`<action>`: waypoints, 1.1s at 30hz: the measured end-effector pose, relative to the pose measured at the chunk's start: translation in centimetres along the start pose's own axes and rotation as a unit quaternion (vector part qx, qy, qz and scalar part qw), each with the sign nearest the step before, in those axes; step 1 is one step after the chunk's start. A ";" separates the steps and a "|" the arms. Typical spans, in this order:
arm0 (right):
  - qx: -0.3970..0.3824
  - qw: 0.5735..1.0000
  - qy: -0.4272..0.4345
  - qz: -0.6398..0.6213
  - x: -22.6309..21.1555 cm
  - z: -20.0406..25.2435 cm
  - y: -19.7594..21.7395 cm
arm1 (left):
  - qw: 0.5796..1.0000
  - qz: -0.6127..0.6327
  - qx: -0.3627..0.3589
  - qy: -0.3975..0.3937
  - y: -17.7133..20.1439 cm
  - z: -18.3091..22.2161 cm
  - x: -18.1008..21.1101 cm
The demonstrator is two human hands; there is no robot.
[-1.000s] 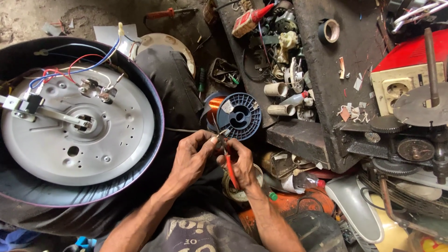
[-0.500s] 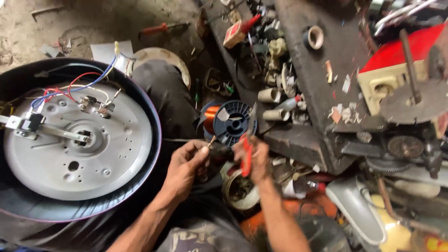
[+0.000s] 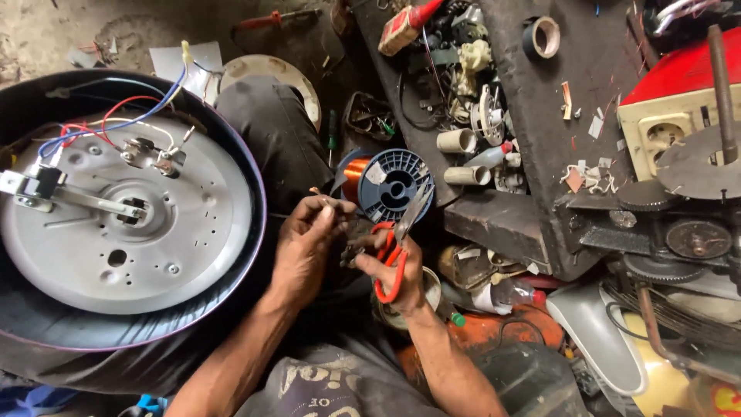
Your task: Disassembling the base of an electric appliance, disconnecting wires and internal components using hands and pliers.
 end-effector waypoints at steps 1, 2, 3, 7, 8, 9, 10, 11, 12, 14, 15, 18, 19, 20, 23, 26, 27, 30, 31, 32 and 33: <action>0.024 0.999 -0.023 -0.021 -1.2 0.3 -0.6 | 0.997 -0.074 -0.002 -0.013 1.0 -0.2 0.0; 0.024 0.999 -0.024 -0.020 -0.9 -0.1 0.0 | 0.997 -0.073 -0.001 -0.013 0.8 0.2 0.3; 0.020 1.000 0.004 -0.005 -1.0 -0.5 0.5 | 0.991 -0.128 -0.025 0.001 0.2 0.6 0.3; 0.031 0.999 0.020 -0.021 -0.5 -1.1 1.1 | 0.968 -0.242 -0.062 0.007 0.5 0.8 -0.5; 0.029 0.999 0.020 -0.020 -0.5 -1.2 0.9 | 0.968 -0.241 -0.062 0.006 0.3 1.0 -0.3; 0.032 0.999 0.024 -0.010 -0.5 -1.4 0.7 | 0.964 -0.256 -0.069 -0.020 -0.1 1.2 0.1; 0.036 0.999 0.028 0.000 -0.5 -1.4 0.6 | 0.959 -0.270 -0.076 -0.045 -0.5 1.4 0.5; 0.036 0.999 0.027 0.001 -1.7 -1.5 0.2 | 0.959 -0.269 -0.075 -0.045 0.1 1.3 0.2; 0.042 0.997 0.045 0.041 -3.2 -1.7 -0.2 | 0.947 -0.306 -0.073 -0.069 0.7 1.1 0.1; 0.049 0.994 0.062 0.081 -4.5 -2.1 -0.5 | 0.932 -0.342 -0.071 -0.093 1.1 1.0 0.0; 0.041 0.995 0.065 0.071 -4.3 -2.2 -0.5 | 0.925 -0.361 -0.069 -0.098 1.1 1.0 0.0; 0.044 0.992 0.084 0.082 -4.1 -2.5 -0.3 | 0.910 -0.388 -0.087 -0.115 1.0 1.2 0.1; 0.053 0.988 0.103 0.103 -4.3 -2.7 -0.3 | 0.903 -0.395 -0.106 -0.130 0.8 1.3 0.3; 0.050 0.988 0.104 0.102 -4.0 -2.8 -0.5 | 0.903 -0.394 -0.104 -0.132 0.6 1.2 0.3; 0.076 0.981 0.136 0.115 -4.1 -2.4 -0.5 | 0.913 -0.374 -0.082 -0.142 0.7 1.3 0.5; 0.102 0.974 0.152 0.136 -5.2 -2.0 -0.6 | 0.893 -0.406 -0.066 -0.183 0.2 1.4 1.3; 0.107 0.969 0.163 0.153 -5.6 -1.8 -0.9 | 0.884 -0.417 -0.062 -0.205 -0.2 1.6 1.7; 0.111 0.970 0.165 0.140 -5.1 -1.7 -0.4 | 0.868 -0.427 -0.068 -0.243 -0.9 2.1 2.6; 0.114 0.975 0.154 0.110 -4.5 -1.8 0.1 | 0.863 -0.427 -0.080 -0.258 -1.2 2.2 2.8; 0.115 0.975 0.154 0.111 -4.1 -2.0 0.5 | 0.863 -0.427 -0.080 -0.257 -1.3 2.1 2.9; 0.108 0.976 0.150 0.113 -3.6 -2.2 0.8 | 0.855 -0.422 -0.105 -0.285 -1.8 2.4 3.1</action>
Point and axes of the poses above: each hand's wrist, its own z-axis away from the middle knuckle, its own y-axis out of the back of the hand, x = y × z, the point moved 7 cm from there along -z, towards the middle knuckle, and after that the axes turned 8 degrees about z, right-handed, at the moved point
